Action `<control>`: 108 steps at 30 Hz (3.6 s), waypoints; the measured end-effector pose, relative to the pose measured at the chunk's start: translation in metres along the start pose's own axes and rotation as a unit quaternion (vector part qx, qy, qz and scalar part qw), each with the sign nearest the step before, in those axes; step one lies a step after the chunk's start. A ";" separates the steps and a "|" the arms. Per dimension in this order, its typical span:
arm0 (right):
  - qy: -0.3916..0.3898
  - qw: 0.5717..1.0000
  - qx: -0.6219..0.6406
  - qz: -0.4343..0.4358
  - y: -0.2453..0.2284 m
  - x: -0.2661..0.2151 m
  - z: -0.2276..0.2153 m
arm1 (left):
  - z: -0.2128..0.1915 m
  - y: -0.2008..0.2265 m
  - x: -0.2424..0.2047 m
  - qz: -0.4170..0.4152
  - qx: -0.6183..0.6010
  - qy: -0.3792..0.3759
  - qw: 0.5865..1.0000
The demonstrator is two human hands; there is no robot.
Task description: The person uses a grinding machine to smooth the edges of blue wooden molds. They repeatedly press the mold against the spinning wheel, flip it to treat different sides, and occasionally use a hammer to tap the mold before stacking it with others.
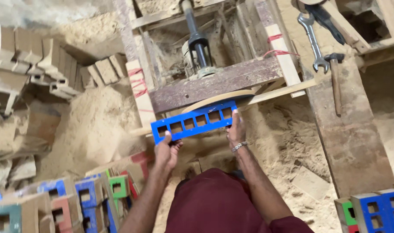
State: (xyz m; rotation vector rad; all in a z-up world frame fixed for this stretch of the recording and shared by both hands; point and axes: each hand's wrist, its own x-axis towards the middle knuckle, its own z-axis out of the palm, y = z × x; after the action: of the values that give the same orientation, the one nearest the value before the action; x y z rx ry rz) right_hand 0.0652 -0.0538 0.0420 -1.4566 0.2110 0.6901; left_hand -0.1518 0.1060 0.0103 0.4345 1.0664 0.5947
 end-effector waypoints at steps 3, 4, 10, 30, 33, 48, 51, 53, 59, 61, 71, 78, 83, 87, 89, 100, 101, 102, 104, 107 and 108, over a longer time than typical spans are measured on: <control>0.018 1.000 0.015 -0.018 -0.012 0.013 -0.013 | 0.020 -0.015 -0.002 0.003 -0.005 -0.012 1.000; 0.028 0.999 0.010 -0.029 -0.016 0.017 -0.020 | 0.028 -0.023 -0.003 0.003 -0.009 -0.018 1.000; 0.072 0.996 0.010 -0.043 -0.026 0.041 -0.052 | 0.064 -0.054 -0.006 -0.002 0.002 0.006 1.000; 0.107 0.992 -0.054 -0.043 -0.086 0.102 -0.159 | 0.177 -0.157 -0.003 0.005 -0.020 0.023 1.000; 0.113 0.991 -0.058 -0.041 -0.099 0.109 -0.169 | 0.193 -0.174 0.009 0.005 -0.021 0.018 1.000; -0.075 0.972 0.092 -0.201 -0.116 -0.010 -0.309 | 0.136 -0.162 -0.141 -0.126 0.132 -0.272 0.945; -0.103 0.959 0.118 -0.237 -0.100 -0.032 -0.348 | 0.126 -0.150 -0.145 -0.075 0.283 -0.401 0.868; -0.123 0.955 0.101 -0.252 -0.102 -0.034 -0.361 | 0.132 -0.156 -0.138 -0.033 0.370 -0.451 0.811; -0.093 0.971 0.153 -0.156 -0.122 -0.014 -0.391 | 0.151 -0.219 -0.143 -0.087 0.346 -0.391 0.848; -0.060 0.991 0.067 -0.098 -0.125 0.007 -0.399 | 0.156 -0.240 -0.147 -0.085 0.283 -0.336 0.894; 0.132 0.862 -0.473 -0.127 -0.154 0.180 -0.425 | 0.191 -0.315 -0.136 -0.177 0.234 -0.160 0.942; 0.082 0.831 -0.541 -0.101 -0.148 0.266 -0.411 | 0.201 -0.330 -0.139 -0.159 0.247 -0.116 0.949; 0.116 0.840 -0.515 -0.122 -0.158 0.276 -0.405 | 0.207 -0.330 -0.145 -0.153 0.213 -0.111 0.959; 0.156 0.885 -0.425 -0.105 -0.192 0.229 -0.396 | 0.218 -0.336 -0.138 -0.145 0.218 -0.094 0.960; 0.175 0.918 -0.340 -0.101 -0.198 0.183 -0.385 | 0.222 -0.340 -0.133 -0.136 0.204 -0.108 0.963; 0.141 0.981 -0.011 -0.136 -0.069 -0.021 -0.371 | 0.250 -0.365 -0.096 -0.073 0.226 -0.123 0.964; 0.154 0.980 -0.057 -0.110 -0.064 -0.017 -0.374 | 0.251 -0.367 -0.096 -0.070 0.239 -0.115 0.962; 0.167 0.978 -0.100 -0.081 -0.060 -0.014 -0.377 | 0.250 -0.369 -0.095 -0.067 0.252 -0.106 0.959; 0.149 0.971 -0.170 -0.073 -0.063 -0.002 -0.382 | 0.247 -0.370 -0.094 -0.064 0.273 -0.094 0.955; 0.170 0.924 -0.225 -0.258 -0.080 0.007 -0.382 | 0.248 -0.377 -0.091 -0.054 0.282 -0.094 0.953; 0.180 0.890 -0.232 -0.348 -0.085 0.005 -0.380 | 0.246 -0.378 -0.091 -0.043 0.279 -0.101 0.954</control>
State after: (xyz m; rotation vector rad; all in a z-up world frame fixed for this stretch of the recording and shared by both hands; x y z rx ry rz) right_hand 0.2187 -0.4112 0.0585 -1.9567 -0.2131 -0.1432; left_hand 0.1290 -0.2534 -0.0492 0.9169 1.0413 0.1531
